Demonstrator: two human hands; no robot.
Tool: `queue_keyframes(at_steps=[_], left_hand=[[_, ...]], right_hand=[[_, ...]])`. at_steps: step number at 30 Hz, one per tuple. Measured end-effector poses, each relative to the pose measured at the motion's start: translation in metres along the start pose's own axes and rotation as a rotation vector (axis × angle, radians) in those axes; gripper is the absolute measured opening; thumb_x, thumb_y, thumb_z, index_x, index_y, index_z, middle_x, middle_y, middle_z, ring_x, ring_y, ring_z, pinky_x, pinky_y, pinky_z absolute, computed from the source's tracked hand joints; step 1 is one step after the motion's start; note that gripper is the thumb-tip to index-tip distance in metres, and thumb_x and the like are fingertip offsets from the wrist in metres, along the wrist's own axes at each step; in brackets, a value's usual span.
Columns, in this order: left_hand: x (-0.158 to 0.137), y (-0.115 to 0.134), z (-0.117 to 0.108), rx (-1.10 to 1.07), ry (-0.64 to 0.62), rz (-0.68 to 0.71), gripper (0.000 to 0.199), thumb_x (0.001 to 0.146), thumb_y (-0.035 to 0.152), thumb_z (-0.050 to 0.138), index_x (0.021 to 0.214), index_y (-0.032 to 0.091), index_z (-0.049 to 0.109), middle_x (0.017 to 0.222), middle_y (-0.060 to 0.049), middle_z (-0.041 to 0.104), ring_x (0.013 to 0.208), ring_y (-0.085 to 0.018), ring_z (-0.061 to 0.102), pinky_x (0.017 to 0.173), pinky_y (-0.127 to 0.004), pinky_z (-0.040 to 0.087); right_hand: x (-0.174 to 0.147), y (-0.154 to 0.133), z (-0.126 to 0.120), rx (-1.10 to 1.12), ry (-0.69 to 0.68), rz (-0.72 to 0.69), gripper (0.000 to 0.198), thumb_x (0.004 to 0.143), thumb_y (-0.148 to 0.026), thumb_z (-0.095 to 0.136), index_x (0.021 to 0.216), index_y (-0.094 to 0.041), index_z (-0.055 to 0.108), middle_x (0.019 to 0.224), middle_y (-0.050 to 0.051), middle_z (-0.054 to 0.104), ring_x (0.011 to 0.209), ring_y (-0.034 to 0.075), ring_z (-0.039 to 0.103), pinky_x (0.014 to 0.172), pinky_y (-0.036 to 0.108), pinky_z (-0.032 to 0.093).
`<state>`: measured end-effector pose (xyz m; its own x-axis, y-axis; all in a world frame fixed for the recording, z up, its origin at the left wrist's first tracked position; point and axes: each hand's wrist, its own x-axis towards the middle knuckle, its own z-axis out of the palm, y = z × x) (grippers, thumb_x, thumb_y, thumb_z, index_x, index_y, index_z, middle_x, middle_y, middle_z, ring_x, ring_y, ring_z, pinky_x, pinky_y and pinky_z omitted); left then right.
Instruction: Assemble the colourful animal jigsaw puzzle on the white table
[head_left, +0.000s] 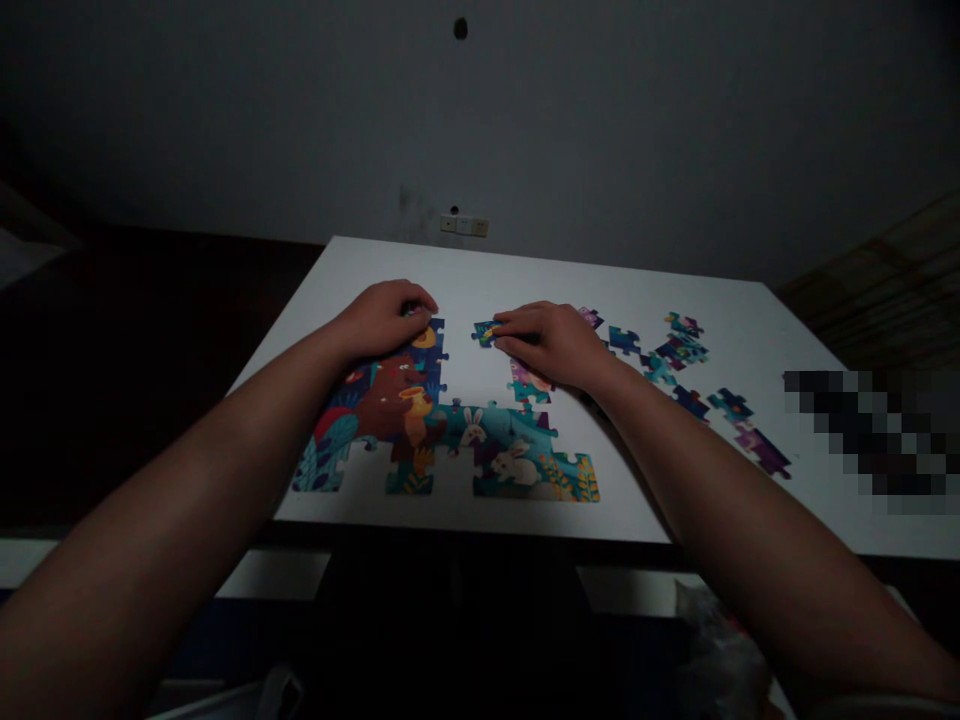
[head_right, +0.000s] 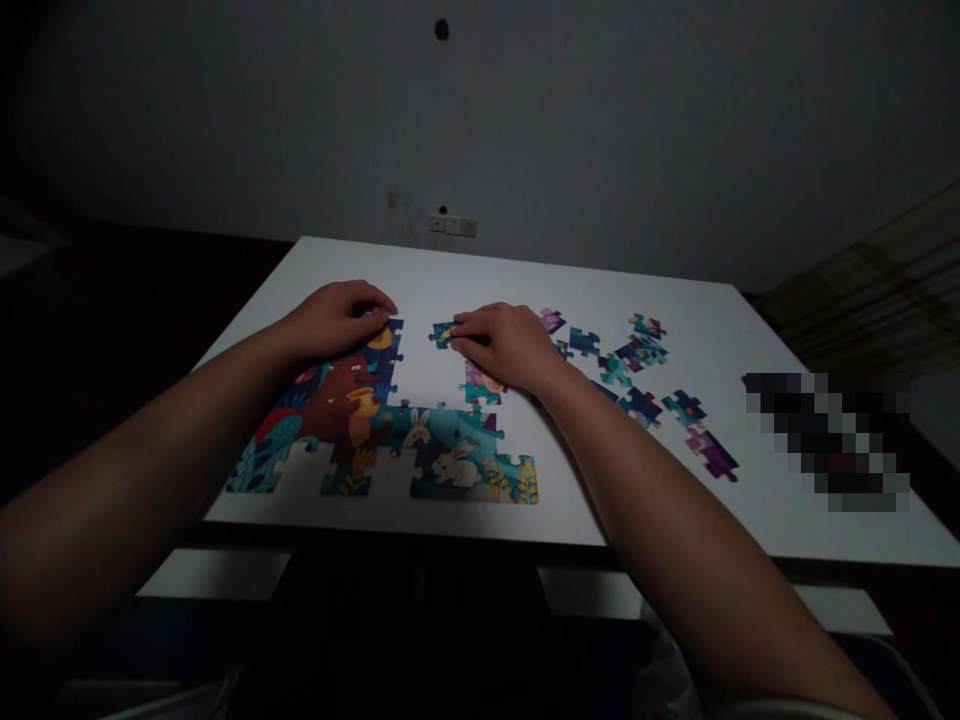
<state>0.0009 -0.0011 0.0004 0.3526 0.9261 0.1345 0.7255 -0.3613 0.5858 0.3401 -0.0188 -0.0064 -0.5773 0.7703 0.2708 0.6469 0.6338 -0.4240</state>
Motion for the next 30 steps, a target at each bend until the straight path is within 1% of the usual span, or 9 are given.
queue_keyframes(at_steps=[7, 10, 12, 14, 17, 20, 22, 26, 30], left_hand=[[0.0, 0.001, 0.0, 0.014, -0.003, -0.006, 0.035, 0.093, 0.038, 0.074, 0.12, 0.024, 0.092, 0.129, -0.013, 0.086, 0.122, -0.034, 0.079, 0.119, -0.055, 0.061], [0.0, -0.001, 0.0, 0.02, -0.006, 0.0, 0.037, 0.094, 0.039, 0.073, 0.122, 0.024, 0.091, 0.131, -0.014, 0.086, 0.121, -0.034, 0.079, 0.119, -0.055, 0.062], [0.0, -0.001, 0.0, 0.016, -0.006, 0.004, 0.037, 0.094, 0.04, 0.073, 0.122, 0.024, 0.091, 0.132, -0.014, 0.085, 0.121, -0.035, 0.079, 0.119, -0.055, 0.061], [0.0, -0.002, 0.0, 0.01, -0.006, 0.008, 0.035, 0.094, 0.039, 0.073, 0.12, 0.024, 0.091, 0.132, -0.014, 0.086, 0.121, -0.035, 0.079, 0.119, -0.056, 0.061], [0.0, -0.001, 0.0, 0.007, -0.012, 0.004, 0.033, 0.093, 0.038, 0.074, 0.119, 0.026, 0.091, 0.13, -0.014, 0.086, 0.122, -0.034, 0.078, 0.119, -0.055, 0.061], [0.0, 0.001, -0.001, 0.011, -0.014, -0.004, 0.035, 0.093, 0.039, 0.074, 0.12, 0.024, 0.092, 0.129, -0.013, 0.086, 0.122, -0.034, 0.079, 0.12, -0.054, 0.061], [0.0, 0.001, -0.001, 0.017, -0.013, -0.005, 0.036, 0.093, 0.038, 0.075, 0.12, 0.024, 0.092, 0.129, -0.013, 0.086, 0.122, -0.035, 0.079, 0.12, -0.055, 0.061], [0.0, 0.001, 0.0, 0.016, -0.009, -0.001, 0.035, 0.094, 0.037, 0.074, 0.12, 0.023, 0.092, 0.13, -0.014, 0.085, 0.123, -0.035, 0.079, 0.121, -0.056, 0.061], [0.0, 0.0, 0.0, 0.008, -0.005, 0.003, 0.036, 0.093, 0.038, 0.075, 0.12, 0.023, 0.092, 0.13, -0.015, 0.085, 0.123, -0.036, 0.079, 0.12, -0.057, 0.06]], right_hand=[[-0.002, -0.002, -0.004, -0.002, -0.043, -0.009, 0.034, 0.112, -0.033, 0.076, 0.14, -0.04, 0.095, 0.15, 0.004, 0.09, 0.141, 0.039, 0.082, 0.13, 0.064, 0.059], [-0.006, 0.0, -0.005, 0.03, -0.049, 0.016, 0.043, 0.114, -0.031, 0.071, 0.153, -0.036, 0.088, 0.16, 0.008, 0.085, 0.149, 0.04, 0.077, 0.134, 0.067, 0.056], [-0.009, 0.002, -0.006, 0.046, -0.03, 0.039, 0.051, 0.116, -0.03, 0.065, 0.165, -0.032, 0.08, 0.169, 0.011, 0.079, 0.156, 0.042, 0.073, 0.136, 0.069, 0.054], [-0.011, 0.002, -0.008, 0.055, 0.0, 0.062, 0.055, 0.117, -0.031, 0.063, 0.17, -0.031, 0.075, 0.172, 0.013, 0.076, 0.159, 0.042, 0.072, 0.136, 0.07, 0.054], [-0.012, 0.001, -0.012, 0.04, 0.016, 0.062, 0.047, 0.115, -0.034, 0.065, 0.158, -0.031, 0.082, 0.162, 0.012, 0.083, 0.15, 0.041, 0.076, 0.131, 0.066, 0.058], [-0.01, -0.003, -0.014, 0.027, -0.035, 0.007, 0.035, 0.109, -0.036, 0.071, 0.138, -0.033, 0.091, 0.146, 0.008, 0.09, 0.138, 0.04, 0.08, 0.124, 0.06, 0.061], [-0.009, -0.005, -0.013, 0.024, -0.071, -0.029, 0.032, 0.107, -0.037, 0.073, 0.133, -0.033, 0.093, 0.14, 0.007, 0.091, 0.132, 0.039, 0.081, 0.122, 0.058, 0.061], [-0.009, -0.006, -0.009, -0.014, -0.054, -0.047, 0.032, 0.108, -0.039, 0.071, 0.131, -0.032, 0.092, 0.137, 0.01, 0.091, 0.129, 0.04, 0.08, 0.12, 0.058, 0.06], [-0.01, -0.005, -0.008, -0.066, -0.013, -0.034, 0.039, 0.108, -0.046, 0.073, 0.14, -0.029, 0.087, 0.144, 0.014, 0.088, 0.133, 0.043, 0.077, 0.12, 0.06, 0.059]])
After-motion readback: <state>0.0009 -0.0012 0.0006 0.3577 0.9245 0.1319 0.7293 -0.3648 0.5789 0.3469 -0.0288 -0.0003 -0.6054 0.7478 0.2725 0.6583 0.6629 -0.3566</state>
